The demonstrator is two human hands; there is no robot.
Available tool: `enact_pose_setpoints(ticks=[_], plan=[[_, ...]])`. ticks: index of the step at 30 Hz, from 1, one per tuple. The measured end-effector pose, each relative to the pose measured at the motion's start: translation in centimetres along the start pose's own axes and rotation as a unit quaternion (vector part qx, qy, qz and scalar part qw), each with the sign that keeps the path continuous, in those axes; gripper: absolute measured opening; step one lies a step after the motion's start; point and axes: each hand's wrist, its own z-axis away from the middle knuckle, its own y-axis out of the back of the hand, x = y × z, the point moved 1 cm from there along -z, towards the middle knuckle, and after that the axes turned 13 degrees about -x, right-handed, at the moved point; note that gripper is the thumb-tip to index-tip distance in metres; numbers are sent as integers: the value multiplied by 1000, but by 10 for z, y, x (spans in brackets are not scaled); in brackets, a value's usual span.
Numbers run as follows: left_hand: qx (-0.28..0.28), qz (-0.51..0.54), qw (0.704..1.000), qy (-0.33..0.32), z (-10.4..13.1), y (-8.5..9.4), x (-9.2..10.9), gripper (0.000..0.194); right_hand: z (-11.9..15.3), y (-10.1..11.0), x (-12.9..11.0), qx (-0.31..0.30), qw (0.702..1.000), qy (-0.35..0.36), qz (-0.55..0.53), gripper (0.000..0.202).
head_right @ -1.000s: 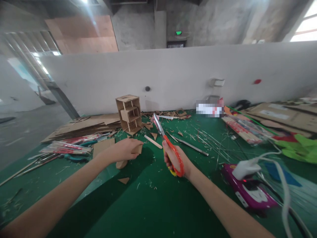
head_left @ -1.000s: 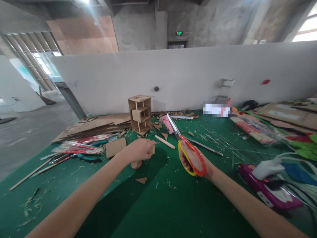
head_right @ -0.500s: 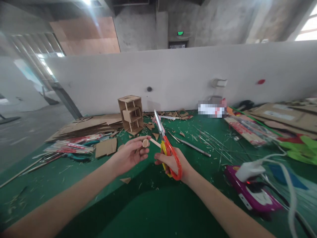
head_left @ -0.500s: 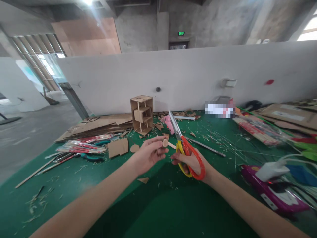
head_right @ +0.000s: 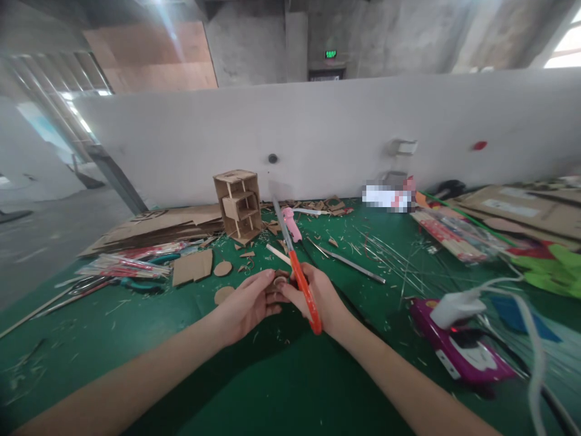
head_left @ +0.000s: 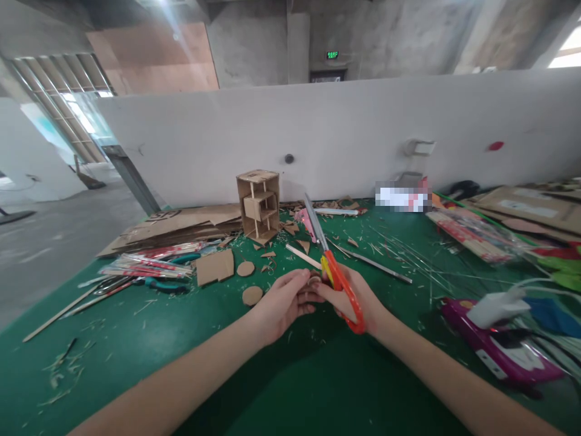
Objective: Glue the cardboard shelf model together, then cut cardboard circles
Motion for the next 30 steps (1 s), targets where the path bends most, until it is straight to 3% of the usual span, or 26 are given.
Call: enact_pose_setpoints(ticks=[10, 14, 18, 20, 24, 30], plan=[[30, -140, 989, -28, 4, -1, 3, 42, 0, 1, -4, 11, 1000, -22, 4, 36], [-19, -201, 979, -34, 2, 3, 3, 31, 0, 2, -2, 10, 1000, -11, 5, 32], [13, -284, 958, -46, 0, 8, 1, 15, 0, 1, -1, 10, 1000, -1, 29, 26], [37, -285, 956, -56, -1, 11, -1, 15, 1, 0, -1, 15, 999, 25, 40, 25], [81, -248, 963, -66, 1, 12, -2, 37, 0, 0, -1, 46, 994, 75, 65, 23], [62, -182, 981, 6, 3, -1, 1, 20, 1, 5, 6, 50, 970, 108, 214, 14]])
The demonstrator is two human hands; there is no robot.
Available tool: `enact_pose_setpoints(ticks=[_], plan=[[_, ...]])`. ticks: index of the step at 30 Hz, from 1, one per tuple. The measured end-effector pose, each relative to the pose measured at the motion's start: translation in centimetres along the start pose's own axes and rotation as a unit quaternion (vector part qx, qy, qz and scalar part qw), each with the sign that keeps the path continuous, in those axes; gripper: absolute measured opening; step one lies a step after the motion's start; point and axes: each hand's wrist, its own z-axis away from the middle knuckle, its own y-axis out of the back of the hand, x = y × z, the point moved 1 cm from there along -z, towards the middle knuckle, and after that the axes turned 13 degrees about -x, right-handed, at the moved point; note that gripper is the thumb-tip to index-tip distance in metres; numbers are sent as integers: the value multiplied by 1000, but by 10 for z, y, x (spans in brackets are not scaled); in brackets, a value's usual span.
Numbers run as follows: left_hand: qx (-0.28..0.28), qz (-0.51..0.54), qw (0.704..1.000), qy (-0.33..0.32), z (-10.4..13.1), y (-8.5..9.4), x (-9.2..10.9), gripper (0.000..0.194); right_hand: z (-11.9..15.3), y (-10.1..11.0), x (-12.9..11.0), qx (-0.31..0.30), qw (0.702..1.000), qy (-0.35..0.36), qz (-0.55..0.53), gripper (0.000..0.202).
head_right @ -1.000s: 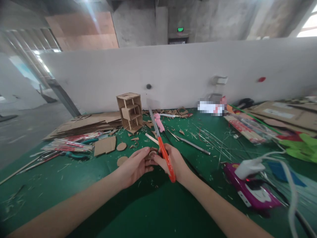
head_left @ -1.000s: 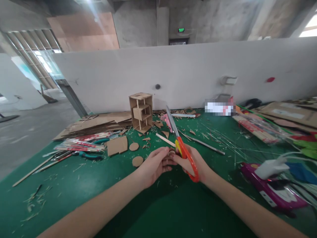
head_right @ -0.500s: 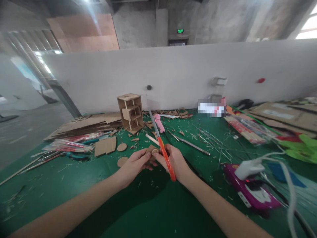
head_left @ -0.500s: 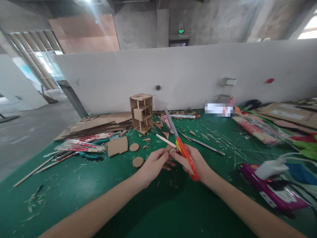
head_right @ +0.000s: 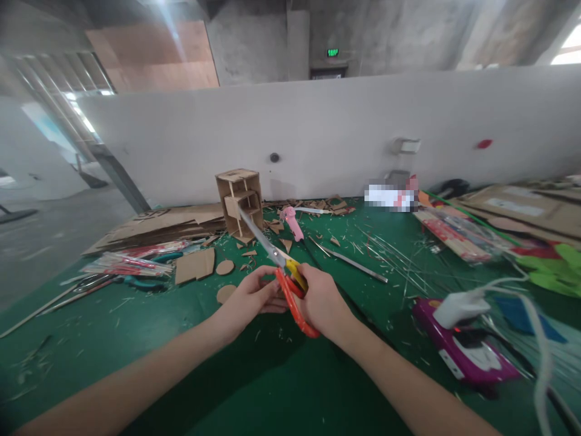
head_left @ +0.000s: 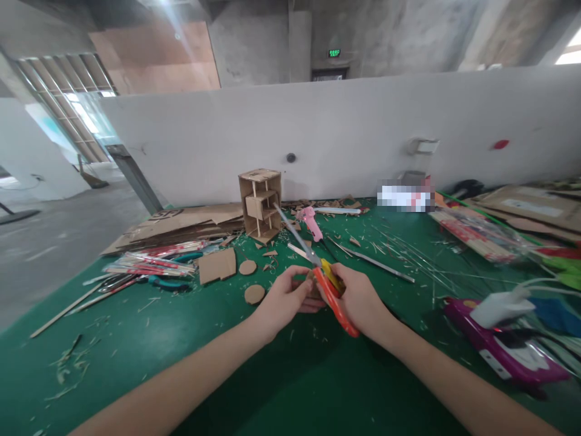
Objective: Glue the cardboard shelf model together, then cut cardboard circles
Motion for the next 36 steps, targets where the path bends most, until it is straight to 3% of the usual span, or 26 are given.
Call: enact_pose_setpoints(ticks=[6, 10, 17, 24, 29, 36], plan=[[0, 1, 1000, 24, 1, -2, -5, 28, 2, -3, -4, -67, 996, 17, 59, 9], [-11, 32, 999, 30, -1, 3, -6, 25, 0, -3, -2, -60, 998, -5, 35, 12], [38, 15, 999, 18, -6, 9, -3, 14, -2, -2, 6, -32, 996, -26, -74, 26], [65, 85, 990, -96, -5, 23, 12, 22, 0, 0, 2, -63, 989, -33, -133, 33], [99, 56, 980, -160, -4, 34, 28, 28, 6, 4, 5, -107, 966, -9, -236, 37], [94, 82, 971, -205, 0, 40, 50, 28, 13, 22, -9, -195, 966, 23, -166, 34]])
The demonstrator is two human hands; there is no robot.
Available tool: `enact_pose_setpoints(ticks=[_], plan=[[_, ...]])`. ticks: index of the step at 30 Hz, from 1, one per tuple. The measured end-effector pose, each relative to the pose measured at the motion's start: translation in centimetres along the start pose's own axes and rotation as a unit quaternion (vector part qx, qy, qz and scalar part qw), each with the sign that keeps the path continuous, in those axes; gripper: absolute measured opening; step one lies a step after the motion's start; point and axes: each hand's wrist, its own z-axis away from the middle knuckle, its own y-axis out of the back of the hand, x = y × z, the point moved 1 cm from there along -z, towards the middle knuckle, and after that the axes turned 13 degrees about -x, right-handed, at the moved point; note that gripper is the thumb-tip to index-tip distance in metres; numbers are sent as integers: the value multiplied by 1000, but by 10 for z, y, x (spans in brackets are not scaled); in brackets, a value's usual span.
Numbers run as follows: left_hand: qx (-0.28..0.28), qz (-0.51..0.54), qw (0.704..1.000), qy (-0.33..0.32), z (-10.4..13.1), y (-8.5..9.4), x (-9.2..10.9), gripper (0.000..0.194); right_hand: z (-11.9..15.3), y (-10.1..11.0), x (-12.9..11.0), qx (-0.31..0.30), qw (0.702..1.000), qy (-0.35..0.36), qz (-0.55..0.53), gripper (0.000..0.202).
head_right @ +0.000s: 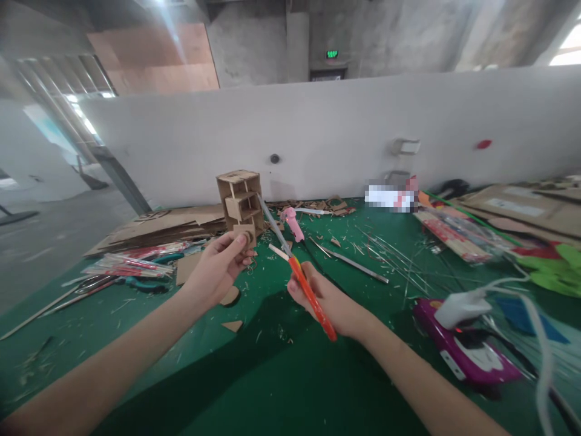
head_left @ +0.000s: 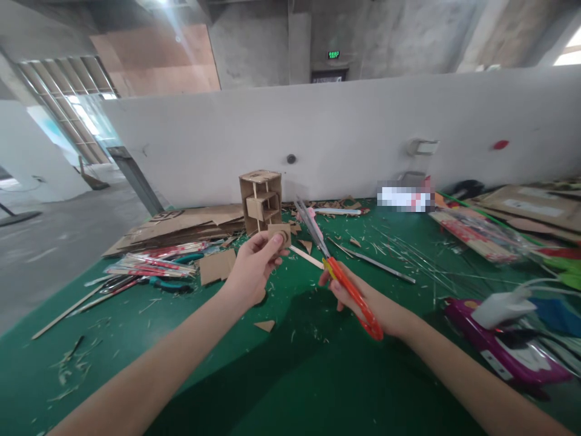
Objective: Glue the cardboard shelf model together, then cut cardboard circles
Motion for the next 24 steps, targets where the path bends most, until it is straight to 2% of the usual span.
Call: enact_pose_setpoints(ticks=[5, 11, 18, 24], plan=[[-4, -10, 1000, -14, 0, 0, 7, 27, 2, 1, -13, -42, 999, -9, 31, 33], [-4, -15, 1000, -26, 0, -1, 14, 22, 6, 3, -18, -67, 997, -22, 37, 35], [-17, -107, 994, -18, 5, -3, 19, 24, 3, 0, -15, -57, 997, -27, 44, 34], [3, -182, 983, -22, 8, -3, 24, 30, 2, 1, -11, -70, 997, -10, 30, 35]])
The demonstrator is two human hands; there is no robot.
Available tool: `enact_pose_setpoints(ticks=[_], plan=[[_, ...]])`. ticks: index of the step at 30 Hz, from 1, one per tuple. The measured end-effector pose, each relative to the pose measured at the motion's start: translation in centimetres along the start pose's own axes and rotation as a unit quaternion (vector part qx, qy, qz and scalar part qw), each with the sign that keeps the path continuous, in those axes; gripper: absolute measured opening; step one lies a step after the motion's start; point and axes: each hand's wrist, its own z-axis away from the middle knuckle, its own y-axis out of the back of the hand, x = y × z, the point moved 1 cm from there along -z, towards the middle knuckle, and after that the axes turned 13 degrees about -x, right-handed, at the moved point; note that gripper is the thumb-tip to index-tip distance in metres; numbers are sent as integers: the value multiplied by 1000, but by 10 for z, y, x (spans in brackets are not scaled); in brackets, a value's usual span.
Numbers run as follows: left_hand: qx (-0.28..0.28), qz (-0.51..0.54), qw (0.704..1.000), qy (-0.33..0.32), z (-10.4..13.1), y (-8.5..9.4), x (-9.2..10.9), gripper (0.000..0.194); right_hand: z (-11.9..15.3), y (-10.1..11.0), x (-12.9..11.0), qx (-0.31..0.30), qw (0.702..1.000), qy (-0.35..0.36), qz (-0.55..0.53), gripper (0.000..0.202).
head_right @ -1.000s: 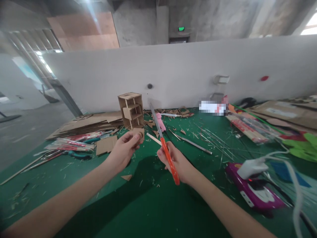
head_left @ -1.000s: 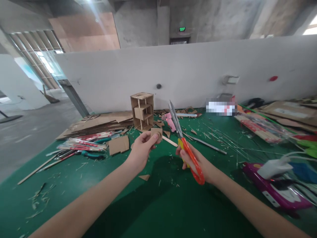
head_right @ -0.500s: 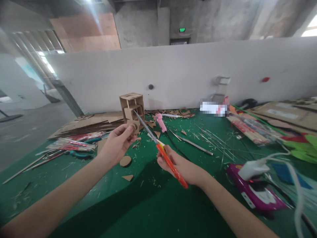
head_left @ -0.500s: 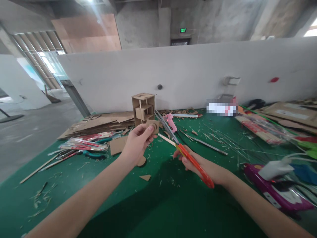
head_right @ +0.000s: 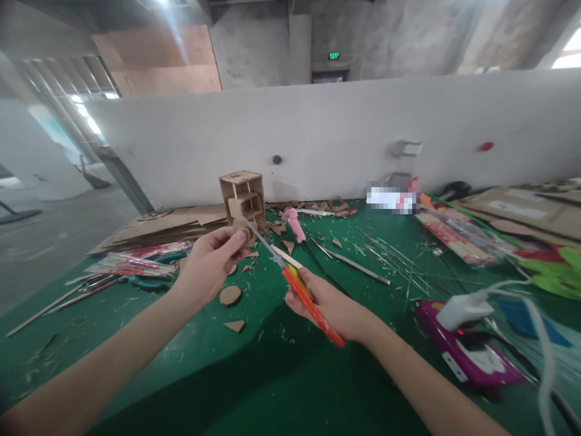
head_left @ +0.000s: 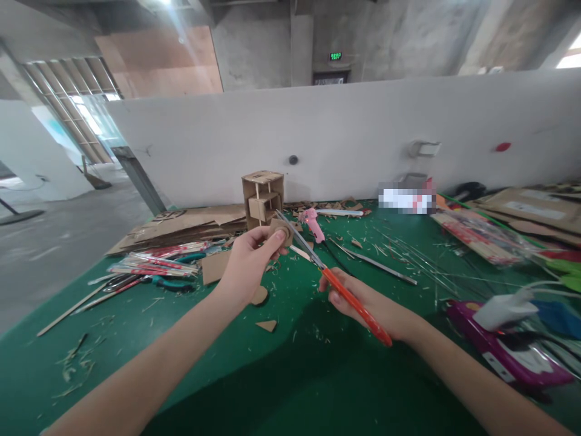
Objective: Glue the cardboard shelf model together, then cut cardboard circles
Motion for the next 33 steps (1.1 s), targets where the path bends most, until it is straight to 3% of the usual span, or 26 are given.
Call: enact_pose_setpoints(ticks=[4, 13, 27, 33], plan=[[-7, -31, 999, -12, 1, 2, 1, 30, -2, -1, 4, -2, 1000, 1, 11, 37], [-1, -72, 997, 8, 2, 2, 7, 30, -6, -2, 2, 78, 983, -79, 144, 31], [-21, -52, 998, 15, 1, 3, 3, 31, -7, -3, 6, 113, 960, -64, 249, 34], [-33, -23, 999, 13, 1, 2, 4, 31, -7, -5, 15, 158, 940, -36, 301, 35]])
